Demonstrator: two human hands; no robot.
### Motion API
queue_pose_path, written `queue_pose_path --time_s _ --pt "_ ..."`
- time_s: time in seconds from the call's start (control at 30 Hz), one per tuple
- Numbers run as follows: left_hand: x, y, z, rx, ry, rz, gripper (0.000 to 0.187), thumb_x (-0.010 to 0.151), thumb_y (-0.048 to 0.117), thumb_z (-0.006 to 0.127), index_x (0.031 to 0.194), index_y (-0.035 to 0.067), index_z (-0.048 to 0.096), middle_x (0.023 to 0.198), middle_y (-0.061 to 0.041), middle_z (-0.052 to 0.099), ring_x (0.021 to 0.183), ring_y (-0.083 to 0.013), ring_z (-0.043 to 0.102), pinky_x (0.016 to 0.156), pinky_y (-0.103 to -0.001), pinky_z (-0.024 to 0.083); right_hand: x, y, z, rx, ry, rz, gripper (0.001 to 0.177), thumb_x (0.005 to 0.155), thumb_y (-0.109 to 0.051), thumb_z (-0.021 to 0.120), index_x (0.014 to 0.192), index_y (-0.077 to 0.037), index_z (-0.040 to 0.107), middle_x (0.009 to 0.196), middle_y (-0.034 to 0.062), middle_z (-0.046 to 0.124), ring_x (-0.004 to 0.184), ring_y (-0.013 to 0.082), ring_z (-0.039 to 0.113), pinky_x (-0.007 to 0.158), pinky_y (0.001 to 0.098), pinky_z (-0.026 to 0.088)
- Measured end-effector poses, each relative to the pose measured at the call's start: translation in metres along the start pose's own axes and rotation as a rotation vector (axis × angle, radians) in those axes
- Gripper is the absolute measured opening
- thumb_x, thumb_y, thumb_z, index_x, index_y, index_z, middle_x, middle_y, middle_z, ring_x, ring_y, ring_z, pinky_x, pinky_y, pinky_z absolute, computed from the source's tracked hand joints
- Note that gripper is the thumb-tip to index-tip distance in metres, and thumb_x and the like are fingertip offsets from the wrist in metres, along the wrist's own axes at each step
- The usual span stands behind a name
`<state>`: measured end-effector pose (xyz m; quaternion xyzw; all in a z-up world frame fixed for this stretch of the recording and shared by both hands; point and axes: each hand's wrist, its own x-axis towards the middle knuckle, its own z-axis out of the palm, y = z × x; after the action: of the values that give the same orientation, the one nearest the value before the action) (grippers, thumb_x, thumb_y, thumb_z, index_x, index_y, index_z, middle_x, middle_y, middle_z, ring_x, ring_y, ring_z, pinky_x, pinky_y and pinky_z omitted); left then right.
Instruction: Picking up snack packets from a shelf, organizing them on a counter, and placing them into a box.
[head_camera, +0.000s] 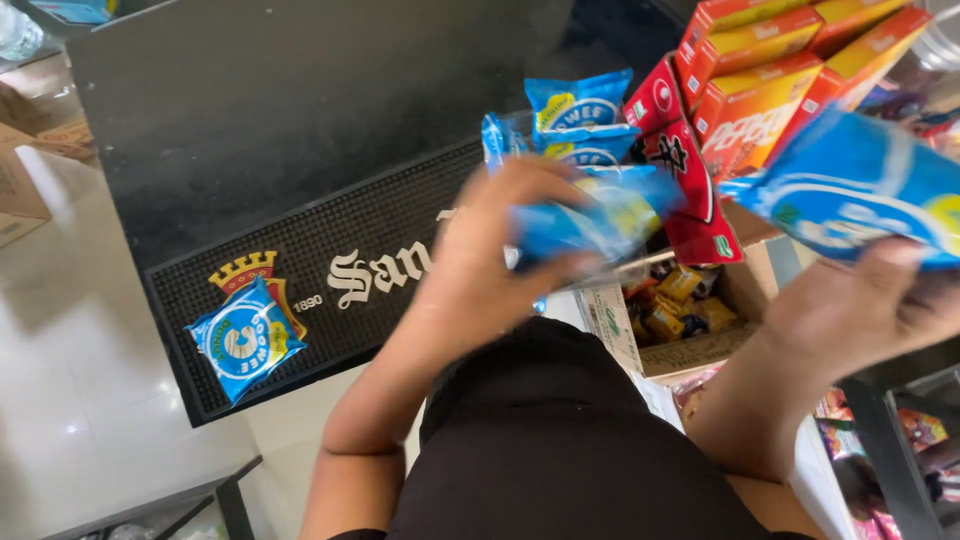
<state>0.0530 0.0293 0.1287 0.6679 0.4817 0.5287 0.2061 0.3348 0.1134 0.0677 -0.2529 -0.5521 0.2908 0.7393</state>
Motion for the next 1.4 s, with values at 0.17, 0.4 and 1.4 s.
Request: queue_pose_path --time_s 0.17,0.4,1.4 --pt "-0.002 -0.026 0.076 0.143 -0.315 -0.055 0.036 0.086 0.010 0.077 0.116 0.006 0.058 0.109 -0.014 0.066 0.106 -0.0350 0.066 0.086 -0.043 0.055 -0.008 -0.005 -0.030 0.016 0.056 0.022 0.041 0.109 -0.021 0.077 0.133 0.006 0.058 0.123 0.0142 0.070 0.107 0.0204 0.069 0.097 0.0341 0.056" --pt "-0.001 -0.029 0.114 0.620 -0.350 0.158 0.022 0.072 0.003 0.069 0.093 0.005 0.062 0.088 -0.010 0.065 0.090 -0.0289 0.066 0.070 -0.036 0.057 -0.014 -0.017 -0.027 -0.101 0.009 0.040 0.049 0.110 -0.017 0.078 0.143 -0.002 0.046 0.128 0.0085 0.061 0.113 0.0166 0.063 0.100 0.0312 0.053" --pt "-0.037 -0.020 0.009 -0.203 -0.083 -0.125 0.062 0.083 0.014 0.092 0.134 0.003 0.059 0.129 -0.010 0.069 0.122 -0.0212 0.070 0.104 -0.037 0.057 -0.020 -0.013 0.048 -0.124 -0.753 0.416 0.043 0.099 -0.014 0.074 0.133 0.004 0.054 0.131 0.0111 0.061 0.118 0.0163 0.061 0.100 0.0305 0.053"
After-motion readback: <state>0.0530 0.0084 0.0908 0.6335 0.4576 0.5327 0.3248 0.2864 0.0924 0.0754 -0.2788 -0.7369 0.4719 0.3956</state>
